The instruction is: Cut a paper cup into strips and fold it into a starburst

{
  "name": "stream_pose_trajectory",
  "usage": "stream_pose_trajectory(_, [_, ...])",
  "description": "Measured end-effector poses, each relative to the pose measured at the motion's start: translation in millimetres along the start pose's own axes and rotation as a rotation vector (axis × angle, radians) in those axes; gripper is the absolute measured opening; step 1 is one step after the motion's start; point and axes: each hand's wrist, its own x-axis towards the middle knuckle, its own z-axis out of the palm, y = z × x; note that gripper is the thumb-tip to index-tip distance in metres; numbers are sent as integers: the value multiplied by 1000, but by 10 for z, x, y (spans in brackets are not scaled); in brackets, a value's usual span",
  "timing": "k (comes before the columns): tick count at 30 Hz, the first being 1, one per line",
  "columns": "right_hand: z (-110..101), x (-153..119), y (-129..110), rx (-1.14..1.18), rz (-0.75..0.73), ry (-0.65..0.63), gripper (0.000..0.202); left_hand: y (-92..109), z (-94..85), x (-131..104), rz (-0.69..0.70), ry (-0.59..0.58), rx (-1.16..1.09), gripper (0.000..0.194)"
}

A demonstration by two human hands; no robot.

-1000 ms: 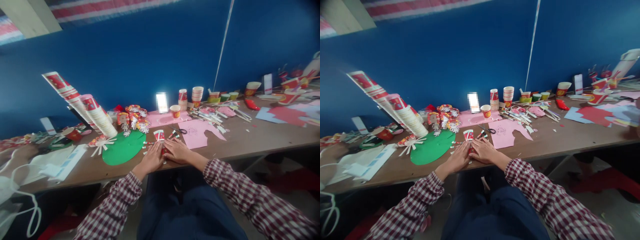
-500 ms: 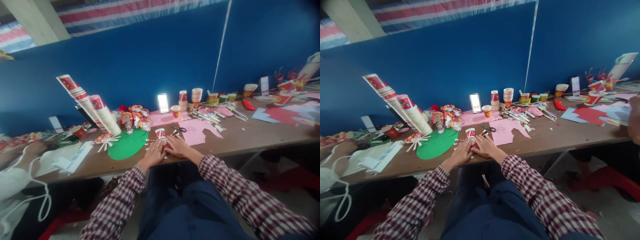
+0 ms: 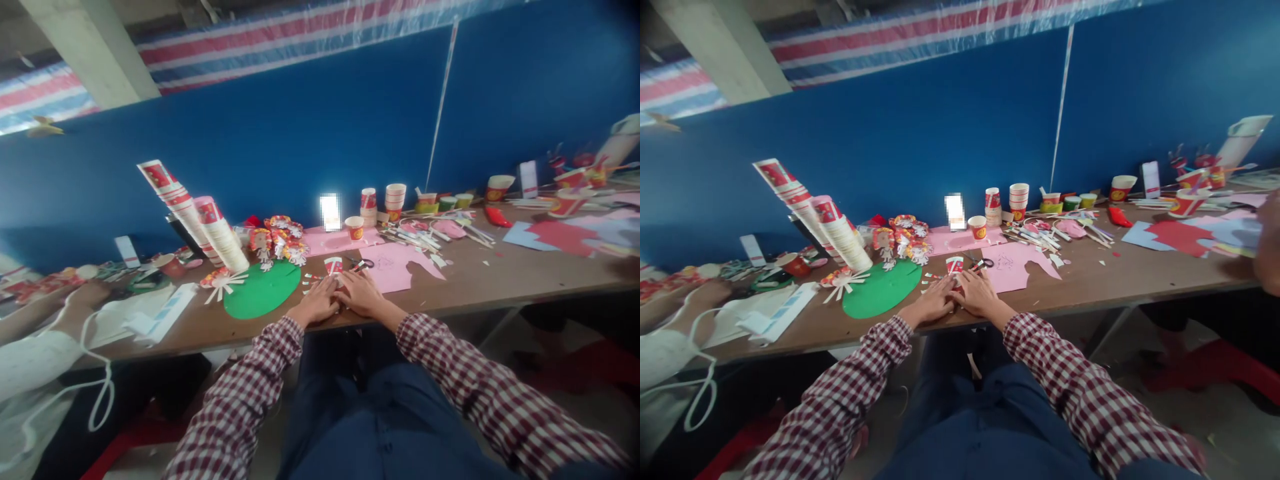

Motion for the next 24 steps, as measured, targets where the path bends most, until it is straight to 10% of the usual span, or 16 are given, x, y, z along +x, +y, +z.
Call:
stream_pose_trajectory(16, [38,265,-45,37,-51,-137,55,21,89,50,-12,41,16,61])
stream_pose_trajectory(24, [-201,828,81,53,181,-246,31,17,118,44,19,86,110,63])
